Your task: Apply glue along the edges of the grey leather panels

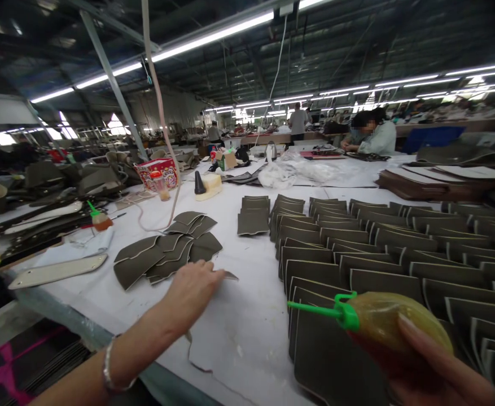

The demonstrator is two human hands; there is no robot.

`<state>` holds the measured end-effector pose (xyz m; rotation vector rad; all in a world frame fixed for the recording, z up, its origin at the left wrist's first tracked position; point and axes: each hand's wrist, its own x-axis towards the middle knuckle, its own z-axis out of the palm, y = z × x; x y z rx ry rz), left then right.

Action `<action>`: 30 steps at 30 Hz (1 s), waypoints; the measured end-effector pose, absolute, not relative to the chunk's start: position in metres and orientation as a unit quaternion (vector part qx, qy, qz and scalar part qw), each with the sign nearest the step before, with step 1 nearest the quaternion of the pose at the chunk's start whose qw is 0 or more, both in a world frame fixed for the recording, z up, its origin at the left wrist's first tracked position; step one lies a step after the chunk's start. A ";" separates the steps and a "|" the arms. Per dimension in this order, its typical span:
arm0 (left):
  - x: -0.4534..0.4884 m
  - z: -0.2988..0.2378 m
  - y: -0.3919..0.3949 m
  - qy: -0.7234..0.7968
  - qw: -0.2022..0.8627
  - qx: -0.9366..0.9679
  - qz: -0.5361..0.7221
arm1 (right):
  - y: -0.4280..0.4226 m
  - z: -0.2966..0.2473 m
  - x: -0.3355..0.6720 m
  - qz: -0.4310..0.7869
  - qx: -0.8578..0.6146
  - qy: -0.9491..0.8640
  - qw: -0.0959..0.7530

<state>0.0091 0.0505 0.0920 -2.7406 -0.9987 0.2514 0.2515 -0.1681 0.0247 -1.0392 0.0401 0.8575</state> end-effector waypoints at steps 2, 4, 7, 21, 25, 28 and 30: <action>0.003 0.116 0.052 -0.283 0.127 -0.948 0.066 | -0.168 0.025 0.253 0.418 -0.462 0.060 0.780; 0.004 0.122 0.049 -0.211 0.121 -0.969 0.049 | -0.165 0.027 0.251 0.433 -0.453 0.107 0.772; 0.014 0.096 0.039 -0.126 0.073 -0.989 0.015 | -0.157 0.034 0.244 0.442 -0.461 0.157 0.753; 0.037 0.034 0.002 -0.401 -0.142 -0.901 0.082 | -0.151 0.021 0.237 0.388 -0.544 -0.050 0.742; 0.049 0.036 0.003 -0.408 -0.124 -0.899 0.095 | -0.152 0.015 0.239 0.386 -0.534 -0.068 0.749; 0.058 0.037 0.003 -0.419 -0.125 -0.893 0.106 | -0.153 0.014 0.241 0.384 -0.542 -0.070 0.744; 0.065 0.037 0.003 -0.427 -0.131 -0.888 0.106 | -0.153 0.015 0.242 0.370 -0.559 -0.065 0.739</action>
